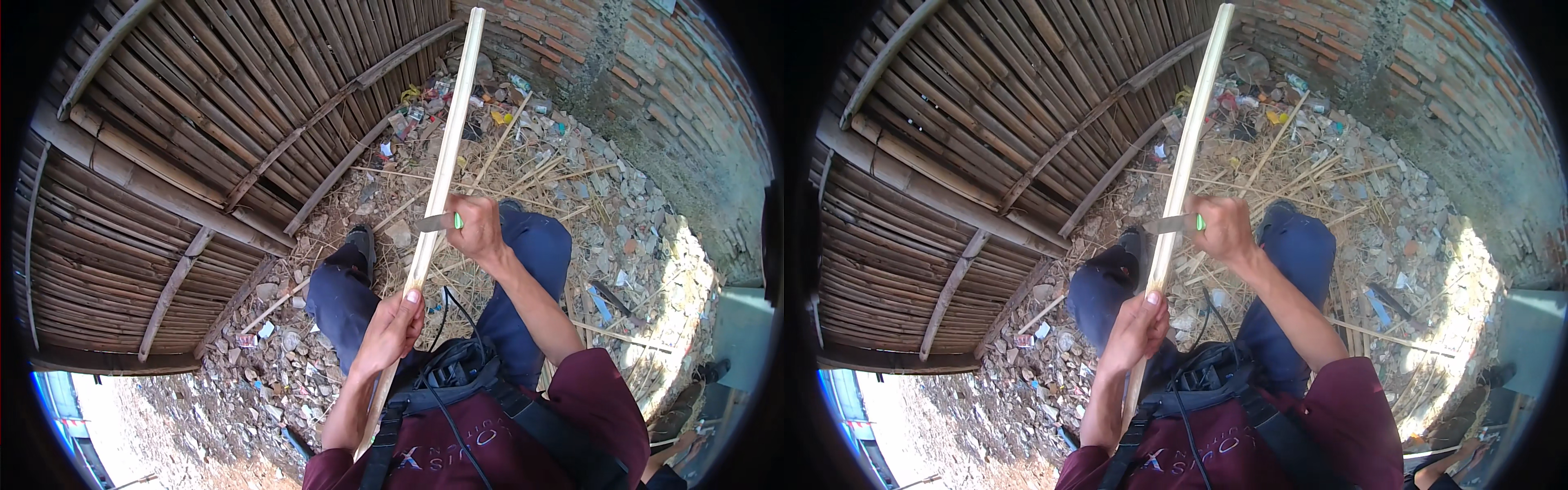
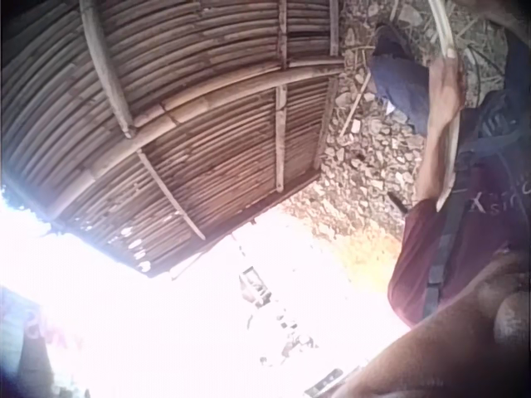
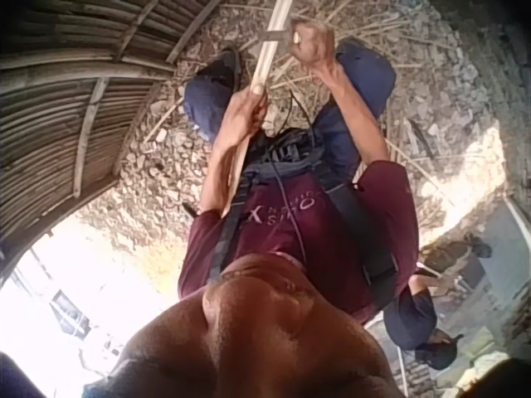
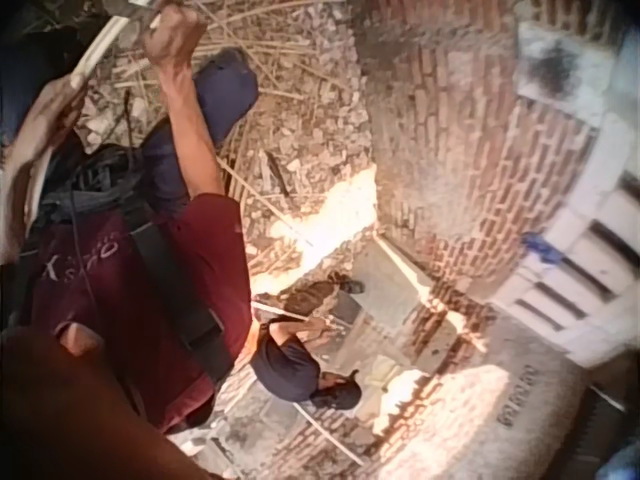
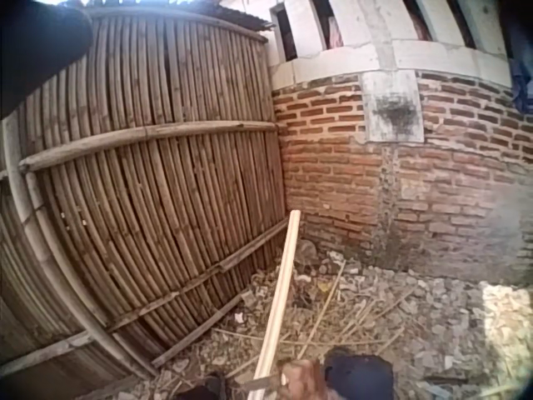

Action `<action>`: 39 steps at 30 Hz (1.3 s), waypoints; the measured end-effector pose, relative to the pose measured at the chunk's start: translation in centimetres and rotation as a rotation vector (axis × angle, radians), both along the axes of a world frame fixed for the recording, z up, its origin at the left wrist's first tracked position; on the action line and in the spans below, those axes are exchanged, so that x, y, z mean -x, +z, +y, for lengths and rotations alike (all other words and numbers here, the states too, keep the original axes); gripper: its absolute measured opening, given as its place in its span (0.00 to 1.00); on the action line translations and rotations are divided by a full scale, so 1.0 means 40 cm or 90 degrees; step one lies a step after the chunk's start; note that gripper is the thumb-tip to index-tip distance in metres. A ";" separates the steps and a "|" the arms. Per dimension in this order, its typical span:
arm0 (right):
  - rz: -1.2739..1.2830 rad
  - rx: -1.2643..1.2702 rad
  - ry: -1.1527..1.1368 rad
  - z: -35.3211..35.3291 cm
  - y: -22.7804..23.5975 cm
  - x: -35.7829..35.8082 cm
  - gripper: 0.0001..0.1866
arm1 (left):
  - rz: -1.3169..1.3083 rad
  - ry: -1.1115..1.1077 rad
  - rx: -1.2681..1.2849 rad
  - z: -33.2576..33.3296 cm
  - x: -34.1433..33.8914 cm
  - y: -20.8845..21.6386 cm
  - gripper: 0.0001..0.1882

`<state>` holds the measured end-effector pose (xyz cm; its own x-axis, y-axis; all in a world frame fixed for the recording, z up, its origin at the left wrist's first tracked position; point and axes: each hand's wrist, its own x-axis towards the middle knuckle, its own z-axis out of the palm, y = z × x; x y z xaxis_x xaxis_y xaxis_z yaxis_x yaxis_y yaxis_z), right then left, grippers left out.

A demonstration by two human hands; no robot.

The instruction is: The person shaves and thins bamboo sticks with a knife by repeatedly scraping along their length while sitting in an outdoor area.

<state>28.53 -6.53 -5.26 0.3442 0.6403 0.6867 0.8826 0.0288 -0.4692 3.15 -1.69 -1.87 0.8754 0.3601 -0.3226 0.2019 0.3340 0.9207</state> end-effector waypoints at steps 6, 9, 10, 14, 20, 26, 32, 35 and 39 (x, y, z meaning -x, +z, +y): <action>0.034 -0.005 -0.034 0.008 0.019 -0.057 0.05 | 0.030 -0.018 -0.100 -0.026 0.058 -0.012 0.24; 0.004 -0.068 -0.091 0.009 0.025 -0.081 0.05 | 0.036 -0.014 -0.070 -0.034 0.091 -0.020 0.26; 0.003 -0.068 -0.092 0.008 0.025 -0.074 0.05 | 0.035 -0.015 -0.070 -0.032 0.093 -0.019 0.26; -0.009 0.007 -0.002 0.002 0.000 -0.025 0.02 | 0.034 0.016 -0.050 -0.019 0.082 -0.020 0.26; -0.059 -0.014 0.011 -0.002 0.039 -0.008 0.07 | 0.017 0.004 -0.152 -0.009 0.074 -0.018 0.27; -0.072 0.000 -0.034 -0.011 0.056 -0.036 0.08 | 0.004 -0.026 -0.149 -0.017 0.096 -0.018 0.27; -0.079 -0.018 -0.071 0.010 0.083 -0.080 0.07 | 0.011 -0.041 -0.104 -0.037 0.148 -0.035 0.27; -0.072 -0.055 -0.103 0.028 0.108 -0.099 0.09 | 0.007 -0.029 -0.137 -0.034 0.165 -0.029 0.27; -0.031 -0.088 -0.187 0.042 0.107 -0.198 0.14 | 0.019 -0.057 -0.126 -0.046 0.195 -0.029 0.27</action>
<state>36.44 -4.87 -0.97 0.4644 0.4183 0.7806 0.8842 -0.1697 -0.4351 -4.64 -3.54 -3.01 0.8977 0.3403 -0.2799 0.2510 0.1272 0.9596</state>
